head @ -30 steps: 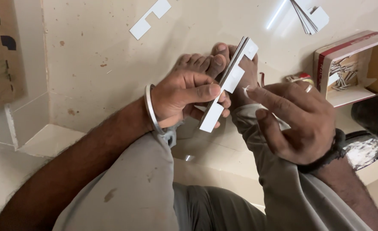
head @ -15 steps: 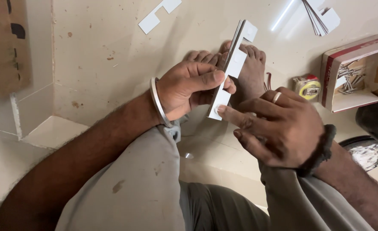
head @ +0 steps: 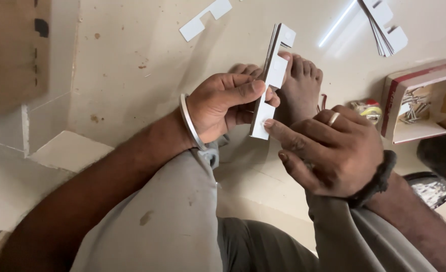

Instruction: Fitting together white interlocking plastic notched components on the floor.

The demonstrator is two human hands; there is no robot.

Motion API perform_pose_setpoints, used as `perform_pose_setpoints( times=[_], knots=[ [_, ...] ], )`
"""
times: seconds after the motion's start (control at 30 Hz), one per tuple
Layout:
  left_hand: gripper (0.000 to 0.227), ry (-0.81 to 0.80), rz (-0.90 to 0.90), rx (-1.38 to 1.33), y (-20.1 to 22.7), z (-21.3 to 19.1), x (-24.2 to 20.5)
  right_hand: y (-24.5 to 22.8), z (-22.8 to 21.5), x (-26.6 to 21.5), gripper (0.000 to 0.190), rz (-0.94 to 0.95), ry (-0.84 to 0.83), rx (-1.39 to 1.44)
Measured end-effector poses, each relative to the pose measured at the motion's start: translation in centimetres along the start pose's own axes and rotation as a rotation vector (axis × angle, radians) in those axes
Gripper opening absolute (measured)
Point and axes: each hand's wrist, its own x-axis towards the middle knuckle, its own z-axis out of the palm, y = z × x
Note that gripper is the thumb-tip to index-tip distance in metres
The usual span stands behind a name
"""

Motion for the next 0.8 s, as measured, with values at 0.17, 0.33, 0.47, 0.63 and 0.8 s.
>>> perform_pose_setpoints(
  times=[0.17, 0.33, 0.47, 0.63, 0.8],
  knots=[
    [0.031, 0.04, 0.052, -0.072, 0.2, 0.1, -0.6, -0.1, 0.3, 1.1, 0.036, -0.057, 0.017, -0.143],
    [0.031, 0.089, 0.067, -0.072, 0.3, 0.2, -0.7, -0.3, 0.0, 2.2, 0.029, -0.107, 0.054, -0.264],
    [0.029, 0.058, 0.213, -0.159, 1.0, -0.3, -1.4, 2.3, 3.9, -1.7, 0.013, 0.115, 0.159, -0.02],
    [0.025, 0.224, 0.497, -0.219, 1.7, -1.2, -3.2, 3.6, 8.0, 2.7, 0.048, 0.587, 0.209, 0.397],
    [0.025, 0.341, 0.651, -0.346, 2.7, 0.5, -4.6, 7.2, 16.5, 9.4, 0.103, 0.676, 0.25, 0.264]
  ],
)
